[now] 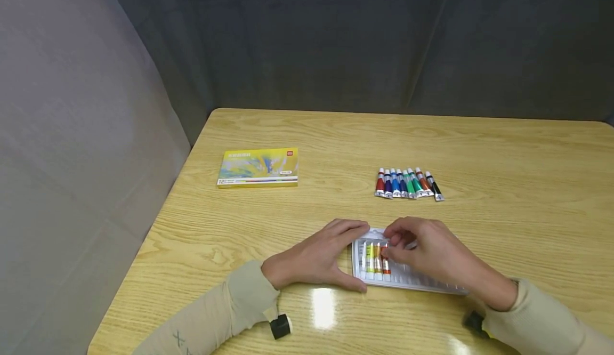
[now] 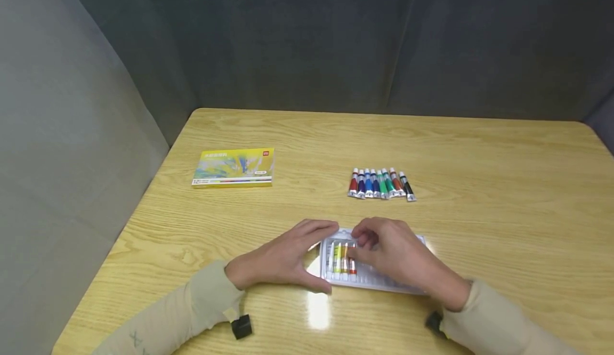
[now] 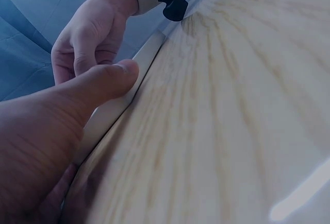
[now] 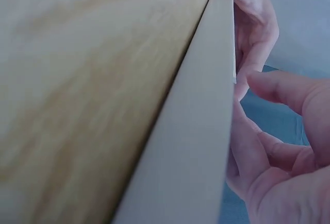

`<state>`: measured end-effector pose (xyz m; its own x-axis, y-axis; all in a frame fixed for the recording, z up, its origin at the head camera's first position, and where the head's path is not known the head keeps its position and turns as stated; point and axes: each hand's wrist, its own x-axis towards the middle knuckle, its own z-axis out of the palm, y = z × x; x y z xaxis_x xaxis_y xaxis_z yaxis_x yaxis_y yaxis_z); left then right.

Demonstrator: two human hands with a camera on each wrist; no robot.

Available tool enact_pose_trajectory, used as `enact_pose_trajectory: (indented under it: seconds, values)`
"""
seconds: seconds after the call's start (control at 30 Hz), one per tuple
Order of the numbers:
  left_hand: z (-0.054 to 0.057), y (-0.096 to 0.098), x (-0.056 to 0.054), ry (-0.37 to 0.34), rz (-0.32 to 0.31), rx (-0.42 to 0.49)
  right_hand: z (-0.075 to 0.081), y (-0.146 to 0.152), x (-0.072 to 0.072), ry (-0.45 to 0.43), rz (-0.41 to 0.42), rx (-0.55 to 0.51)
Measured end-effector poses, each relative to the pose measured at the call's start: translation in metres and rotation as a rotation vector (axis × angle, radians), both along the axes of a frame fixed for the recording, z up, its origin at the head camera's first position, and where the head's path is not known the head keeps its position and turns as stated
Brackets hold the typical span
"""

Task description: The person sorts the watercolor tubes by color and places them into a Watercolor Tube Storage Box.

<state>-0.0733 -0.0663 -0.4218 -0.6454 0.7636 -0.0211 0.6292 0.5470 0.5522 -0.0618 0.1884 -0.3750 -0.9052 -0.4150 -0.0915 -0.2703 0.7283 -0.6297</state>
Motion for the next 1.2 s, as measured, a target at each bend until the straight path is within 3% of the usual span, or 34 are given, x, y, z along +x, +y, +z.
enact_pose_trajectory:
  seconds: [0.23,0.53,0.7,0.93,1.2]
  values:
    - [-0.001,0.0,0.0,0.005,-0.002,0.003,0.004,0.002,-0.007,0.064,0.02,0.008]
    - [-0.001,0.0,-0.001,-0.004,-0.004,-0.003,0.023,0.006,-0.023,0.089,0.042,0.015]
    - [-0.001,0.0,-0.001,0.002,-0.011,0.0,0.032,0.008,-0.034,0.144,0.05,-0.009]
    - [-0.001,0.0,0.0,0.009,-0.022,0.007,0.029,0.005,-0.043,0.164,0.039,-0.058]
    - [-0.001,-0.001,-0.001,0.013,-0.019,0.003,0.027,0.004,-0.061,0.263,0.03,-0.048]
